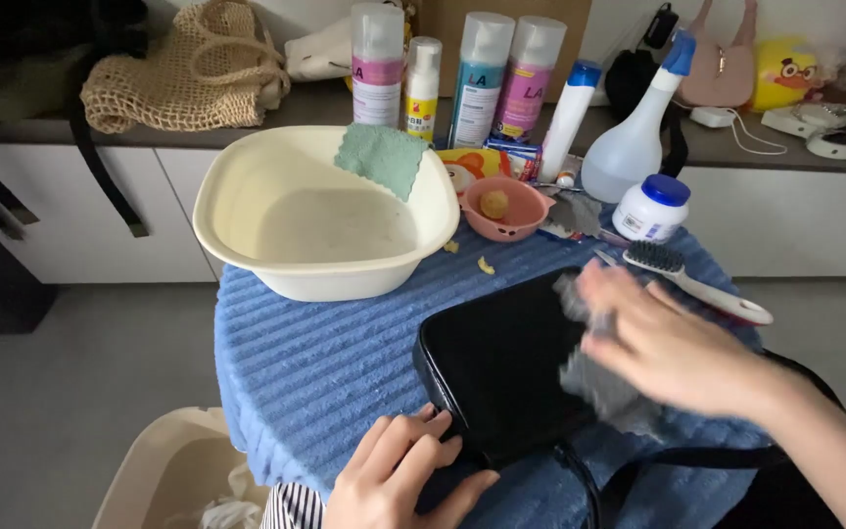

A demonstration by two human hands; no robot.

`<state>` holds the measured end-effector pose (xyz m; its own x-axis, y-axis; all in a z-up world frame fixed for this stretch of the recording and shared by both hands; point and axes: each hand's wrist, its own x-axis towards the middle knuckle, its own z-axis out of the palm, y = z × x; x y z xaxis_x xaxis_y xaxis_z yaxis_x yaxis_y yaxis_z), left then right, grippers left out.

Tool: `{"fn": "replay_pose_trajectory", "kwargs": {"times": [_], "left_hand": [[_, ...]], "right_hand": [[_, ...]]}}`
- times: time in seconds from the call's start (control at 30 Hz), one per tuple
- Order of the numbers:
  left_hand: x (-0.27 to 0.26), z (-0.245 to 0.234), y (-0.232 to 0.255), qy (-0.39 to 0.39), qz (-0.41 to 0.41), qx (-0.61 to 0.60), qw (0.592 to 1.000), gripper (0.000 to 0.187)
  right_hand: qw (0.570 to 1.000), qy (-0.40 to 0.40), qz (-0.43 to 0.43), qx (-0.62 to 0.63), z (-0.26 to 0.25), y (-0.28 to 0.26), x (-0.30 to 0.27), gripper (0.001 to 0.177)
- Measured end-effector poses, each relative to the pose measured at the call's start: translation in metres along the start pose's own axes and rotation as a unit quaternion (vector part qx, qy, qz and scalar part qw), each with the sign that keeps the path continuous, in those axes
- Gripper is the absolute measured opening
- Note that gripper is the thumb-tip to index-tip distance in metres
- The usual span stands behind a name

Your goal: Cleaning a black leather handbag by wiping it with a damp cloth and cleaning solution.

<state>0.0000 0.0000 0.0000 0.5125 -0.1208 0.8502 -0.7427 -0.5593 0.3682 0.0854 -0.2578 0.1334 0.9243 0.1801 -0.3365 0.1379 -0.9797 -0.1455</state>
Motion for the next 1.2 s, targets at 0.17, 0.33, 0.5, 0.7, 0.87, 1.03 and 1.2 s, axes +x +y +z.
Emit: {"fn": "replay_pose_trajectory", "kwargs": {"times": [0.17,0.33,0.5,0.7,0.87,1.03,1.2], "left_hand": [[0.005,-0.001,0.005,-0.018,-0.025,0.014,0.999,0.037],[0.000,0.006,0.002,0.003,-0.029,0.025,0.999,0.038],[-0.005,0.003,-0.004,-0.013,-0.019,0.020,1.000,0.038],[-0.007,0.006,-0.012,0.002,0.017,0.010,1.000,0.037],[0.001,-0.003,0.001,-0.031,-0.036,-0.015,0.999,0.034],[-0.007,0.002,-0.007,-0.023,-0.014,0.004,1.000,0.032],[-0.001,-0.002,-0.006,-0.029,-0.013,-0.019,0.999,0.029]], "right_hand": [[0.989,0.089,0.095,-0.065,0.010,-0.011,0.047,0.092],[0.969,0.180,-0.170,0.003,0.025,-0.083,0.046,0.059],[0.859,0.112,-0.498,0.023,0.048,-0.083,0.010,0.057],[0.895,-0.004,-0.446,-0.032,0.040,-0.019,0.004,0.076],[0.993,-0.061,-0.030,-0.101,-0.010,-0.007,0.014,0.077],[0.998,0.063,-0.015,-0.026,0.000,-0.057,0.040,0.072],[0.893,0.256,-0.357,-0.097,0.063,-0.068,0.027,0.063]]}}
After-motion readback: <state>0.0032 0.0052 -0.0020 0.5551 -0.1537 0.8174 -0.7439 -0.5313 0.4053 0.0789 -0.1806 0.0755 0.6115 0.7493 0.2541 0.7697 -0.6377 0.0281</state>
